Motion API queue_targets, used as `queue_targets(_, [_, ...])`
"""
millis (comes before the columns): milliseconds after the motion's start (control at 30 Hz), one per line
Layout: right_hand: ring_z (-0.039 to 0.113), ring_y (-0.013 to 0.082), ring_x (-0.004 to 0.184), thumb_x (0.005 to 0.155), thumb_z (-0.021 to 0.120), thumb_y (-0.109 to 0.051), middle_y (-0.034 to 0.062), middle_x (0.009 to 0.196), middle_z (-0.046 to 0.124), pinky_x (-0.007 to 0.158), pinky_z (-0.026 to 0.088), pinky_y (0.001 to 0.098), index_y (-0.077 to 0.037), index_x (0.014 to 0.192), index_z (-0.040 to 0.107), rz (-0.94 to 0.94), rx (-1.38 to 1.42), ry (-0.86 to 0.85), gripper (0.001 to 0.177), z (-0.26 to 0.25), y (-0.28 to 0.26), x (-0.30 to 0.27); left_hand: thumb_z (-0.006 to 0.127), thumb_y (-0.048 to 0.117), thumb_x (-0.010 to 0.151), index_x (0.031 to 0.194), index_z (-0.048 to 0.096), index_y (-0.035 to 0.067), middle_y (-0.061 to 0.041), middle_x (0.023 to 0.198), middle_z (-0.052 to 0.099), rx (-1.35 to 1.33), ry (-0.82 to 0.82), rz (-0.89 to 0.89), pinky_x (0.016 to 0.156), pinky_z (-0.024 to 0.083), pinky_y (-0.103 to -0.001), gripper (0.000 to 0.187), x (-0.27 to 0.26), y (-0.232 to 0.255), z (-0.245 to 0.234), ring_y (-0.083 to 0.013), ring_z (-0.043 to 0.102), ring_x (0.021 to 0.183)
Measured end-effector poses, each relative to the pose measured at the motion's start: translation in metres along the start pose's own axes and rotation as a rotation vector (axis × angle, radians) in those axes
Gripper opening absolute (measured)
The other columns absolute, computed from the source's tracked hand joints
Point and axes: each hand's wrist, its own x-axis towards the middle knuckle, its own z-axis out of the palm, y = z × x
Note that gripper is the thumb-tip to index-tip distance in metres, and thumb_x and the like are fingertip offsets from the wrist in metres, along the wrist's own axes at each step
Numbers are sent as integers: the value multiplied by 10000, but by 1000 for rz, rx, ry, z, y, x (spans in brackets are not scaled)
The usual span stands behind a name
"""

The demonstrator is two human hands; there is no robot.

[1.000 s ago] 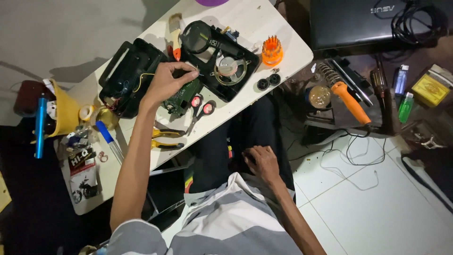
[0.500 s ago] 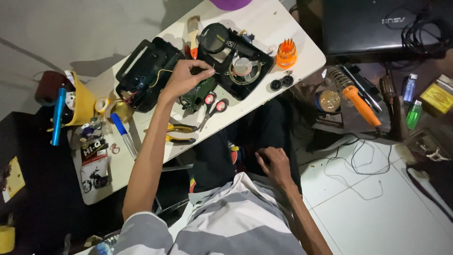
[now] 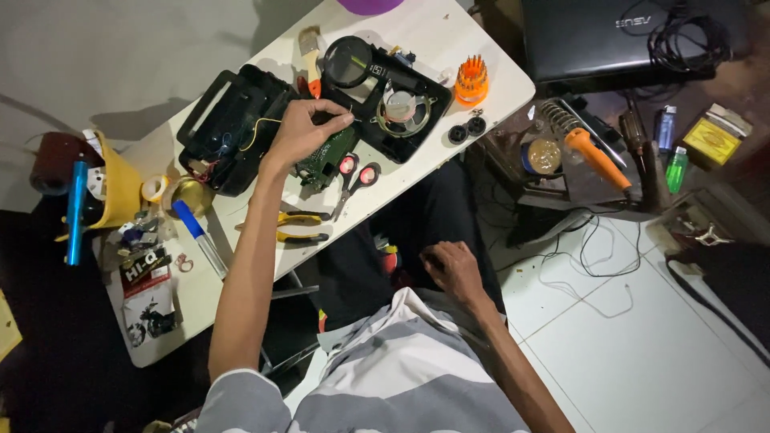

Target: Soldering wires and components onto a printed circuit board as part of an electronics repair task.

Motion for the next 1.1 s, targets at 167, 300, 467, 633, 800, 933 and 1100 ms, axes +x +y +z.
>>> queue_targets(167, [669, 221, 871, 868, 756, -221, 29, 855, 662, 817, 461, 343, -158, 979, 673, 0, -24, -45, 152, 1, 5, -3, 796, 283, 944, 1042, 789, 69, -149, 1051, 760, -3, -4, -2, 995, 462, -414, 235, 0, -4, -1, -292, 682, 1108])
queue_targets(300, [655, 212, 864, 881, 735, -232, 18, 851, 644, 819, 447, 336, -169, 989, 654, 8, -19, -72, 149, -1, 3, -1, 809, 283, 939, 1044, 788, 67, -144, 1048, 760, 14, -2, 7, 985, 471, -405, 241, 0, -3, -1, -268, 685, 1085])
queue_targets(467, [643, 218, 841, 882, 734, -213, 25, 833, 634, 808, 433, 332, -147, 967, 646, 32, -16, -83, 139, 9, 9, -4, 804, 317, 934, 1044, 791, 70, -142, 1028, 766, 39, -25, -4, 953, 489, -396, 271, 3, -1, -1, -251, 694, 1066])
queue_targets(633, [663, 224, 878, 894, 721, -238, 31, 861, 644, 827, 452, 344, -163, 974, 648, -38, 13, -70, 131, 8, 1, -3, 786, 278, 956, 1071, 782, 46, -181, 1024, 759, -26, -28, -20, 914, 507, -409, 259, 0, 4, -2, -267, 690, 1018])
queue_targets(800, [667, 241, 874, 876, 736, -208, 48, 858, 647, 831, 463, 345, -145, 944, 634, -45, 44, -56, 137, 4, -11, 0, 795, 292, 950, 1074, 784, 47, -178, 1043, 758, -24, -20, -31, 934, 500, -432, 274, -2, 4, -1, -285, 685, 1049])
queue_targets(933, [642, 259, 831, 848, 750, -248, 59, 817, 605, 797, 453, 370, -126, 870, 586, -81, -23, -52, 205, 7, -12, 2, 793, 296, 949, 1070, 781, 56, -176, 1089, 754, -11, -23, -34, 1015, 454, -455, 269, -4, 6, -4, -319, 666, 1136])
queue_targets(1100, [646, 250, 819, 857, 747, -234, 51, 813, 609, 799, 457, 358, -138, 871, 597, -51, -5, -56, 179, 13, -4, -1, 796, 314, 951, 1077, 782, 64, -168, 1100, 752, -1, -30, -24, 1042, 434, -458, 280, -2, 1, -3, -342, 661, 1155])
